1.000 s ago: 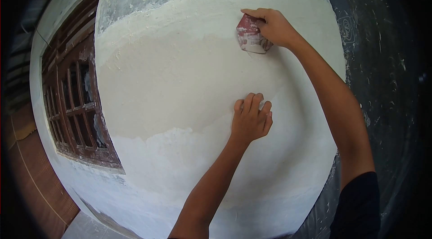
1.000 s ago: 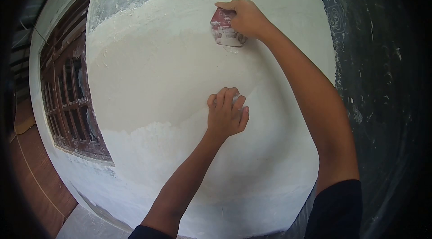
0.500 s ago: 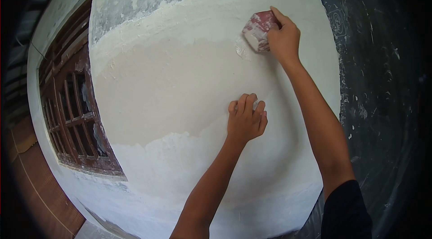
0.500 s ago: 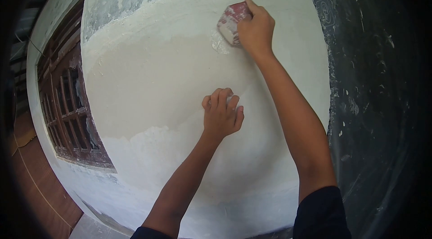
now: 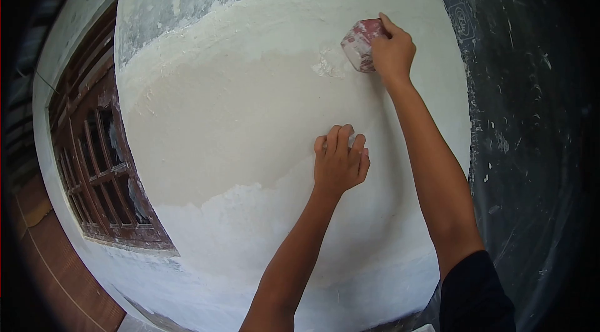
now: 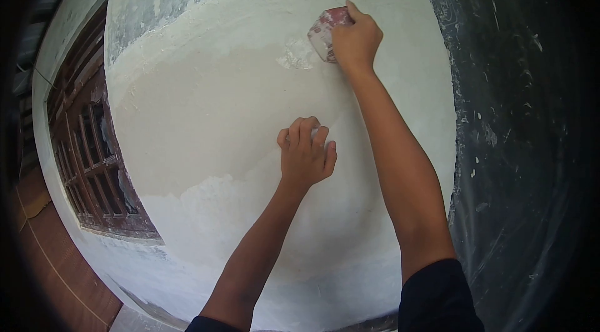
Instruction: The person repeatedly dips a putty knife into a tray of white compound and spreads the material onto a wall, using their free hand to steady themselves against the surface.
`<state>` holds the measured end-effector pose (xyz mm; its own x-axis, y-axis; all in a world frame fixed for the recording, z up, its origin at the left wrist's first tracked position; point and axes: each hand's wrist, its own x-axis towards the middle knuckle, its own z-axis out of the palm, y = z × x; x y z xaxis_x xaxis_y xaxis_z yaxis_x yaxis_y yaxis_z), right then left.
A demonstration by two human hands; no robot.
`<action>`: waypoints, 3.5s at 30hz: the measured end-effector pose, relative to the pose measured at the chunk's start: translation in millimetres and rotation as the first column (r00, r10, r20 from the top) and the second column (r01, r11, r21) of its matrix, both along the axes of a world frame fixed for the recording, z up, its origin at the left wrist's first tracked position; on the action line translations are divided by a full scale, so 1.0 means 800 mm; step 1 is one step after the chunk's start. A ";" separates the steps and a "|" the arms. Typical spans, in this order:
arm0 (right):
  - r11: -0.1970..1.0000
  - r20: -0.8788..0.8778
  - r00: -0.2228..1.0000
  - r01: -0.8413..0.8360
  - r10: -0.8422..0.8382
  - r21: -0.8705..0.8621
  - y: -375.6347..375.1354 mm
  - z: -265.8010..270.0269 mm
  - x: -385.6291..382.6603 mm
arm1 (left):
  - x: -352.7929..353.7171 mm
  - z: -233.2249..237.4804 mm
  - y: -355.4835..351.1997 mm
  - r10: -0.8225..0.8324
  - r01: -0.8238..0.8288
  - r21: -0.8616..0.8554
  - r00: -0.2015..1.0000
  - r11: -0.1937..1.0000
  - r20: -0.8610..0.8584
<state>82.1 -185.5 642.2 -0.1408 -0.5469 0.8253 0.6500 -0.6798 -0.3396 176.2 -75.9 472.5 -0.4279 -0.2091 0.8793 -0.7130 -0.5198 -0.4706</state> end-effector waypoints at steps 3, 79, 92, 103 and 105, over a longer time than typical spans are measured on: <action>0.990 0.056 0.998 -0.020 0.029 -0.141 0.011 -0.003 -0.005 | 0.001 0.001 -0.001 -0.011 0.011 0.014 0.999 1.000 0.034; 0.966 0.127 0.983 0.158 -0.134 -0.204 0.026 -0.035 0.023 | 0.004 -0.002 0.001 -0.045 0.046 -0.017 0.999 0.999 0.029; 0.945 0.138 0.941 0.321 -0.309 -0.070 -0.011 -0.002 0.016 | 0.000 0.004 0.000 -0.026 0.024 -0.137 1.000 0.990 -0.009; 0.977 0.194 0.964 0.199 -0.181 -0.076 0.006 0.000 0.013 | 0.000 0.002 0.001 0.009 -0.010 -0.111 1.000 0.994 -0.008; 0.914 0.139 0.984 0.155 -0.109 -0.375 0.023 -0.010 0.020 | 0.000 0.002 -0.001 0.005 -0.006 -0.104 1.000 0.995 -0.006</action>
<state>97.9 -166.7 633.9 -0.2942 -0.1624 0.9419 0.5639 -0.8252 0.0339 176.2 -76.8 473.9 -0.4220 -0.1184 0.8989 -0.7125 -0.5698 -0.4095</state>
